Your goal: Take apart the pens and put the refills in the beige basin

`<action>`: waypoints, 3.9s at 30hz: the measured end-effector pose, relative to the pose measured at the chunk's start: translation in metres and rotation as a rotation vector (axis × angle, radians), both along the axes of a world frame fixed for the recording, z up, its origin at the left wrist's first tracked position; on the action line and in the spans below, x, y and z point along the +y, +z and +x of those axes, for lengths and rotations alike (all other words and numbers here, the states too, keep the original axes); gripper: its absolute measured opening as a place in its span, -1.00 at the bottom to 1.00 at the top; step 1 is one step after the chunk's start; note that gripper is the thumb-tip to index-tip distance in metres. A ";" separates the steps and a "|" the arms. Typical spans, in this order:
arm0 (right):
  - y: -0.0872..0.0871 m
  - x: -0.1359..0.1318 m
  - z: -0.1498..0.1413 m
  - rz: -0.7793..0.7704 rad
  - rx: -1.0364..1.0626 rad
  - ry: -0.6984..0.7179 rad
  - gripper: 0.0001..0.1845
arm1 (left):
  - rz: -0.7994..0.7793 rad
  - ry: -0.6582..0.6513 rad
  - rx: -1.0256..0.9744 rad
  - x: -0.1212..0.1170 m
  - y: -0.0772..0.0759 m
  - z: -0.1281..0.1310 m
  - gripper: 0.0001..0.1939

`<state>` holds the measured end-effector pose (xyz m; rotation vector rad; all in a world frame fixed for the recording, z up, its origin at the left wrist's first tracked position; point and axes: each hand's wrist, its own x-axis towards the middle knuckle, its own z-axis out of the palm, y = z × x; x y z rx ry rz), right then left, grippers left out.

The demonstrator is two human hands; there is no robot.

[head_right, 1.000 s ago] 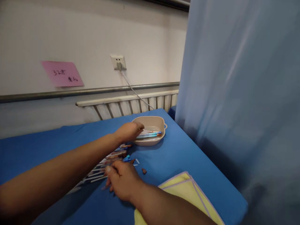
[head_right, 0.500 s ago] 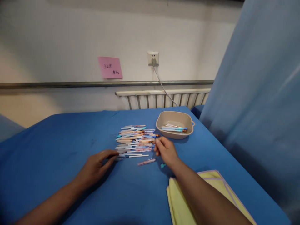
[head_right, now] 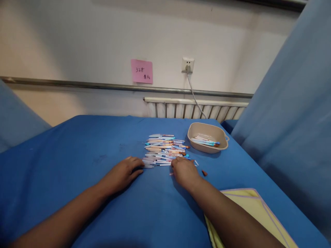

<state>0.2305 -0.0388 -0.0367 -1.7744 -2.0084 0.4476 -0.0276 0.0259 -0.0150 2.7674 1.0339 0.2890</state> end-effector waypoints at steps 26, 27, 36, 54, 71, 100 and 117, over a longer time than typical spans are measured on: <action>-0.001 0.000 0.013 -0.008 -0.284 0.180 -0.87 | 0.042 0.052 -0.009 -0.006 -0.007 0.011 -0.86; -0.001 0.000 0.012 0.000 -0.308 0.186 -0.86 | 0.050 0.052 -0.006 -0.007 -0.007 0.013 -0.85; -0.001 0.000 0.012 -0.003 -0.334 0.183 -0.81 | 0.079 0.050 0.011 -0.009 -0.007 0.021 -0.75; 0.017 -0.012 0.008 0.055 -0.391 0.266 -0.80 | -0.123 0.148 -0.293 -0.011 -0.006 0.009 -0.81; 0.017 -0.018 0.009 0.056 -0.314 0.266 -0.72 | -0.084 0.028 -0.269 -0.014 -0.006 0.009 -0.83; 0.039 -0.005 0.045 0.209 0.817 -0.023 -0.83 | -1.103 0.100 -0.589 -0.036 -0.003 0.035 -0.72; 0.019 -0.016 0.032 0.004 -0.135 0.342 -0.82 | -0.948 0.188 -0.638 -0.029 -0.006 0.031 -0.76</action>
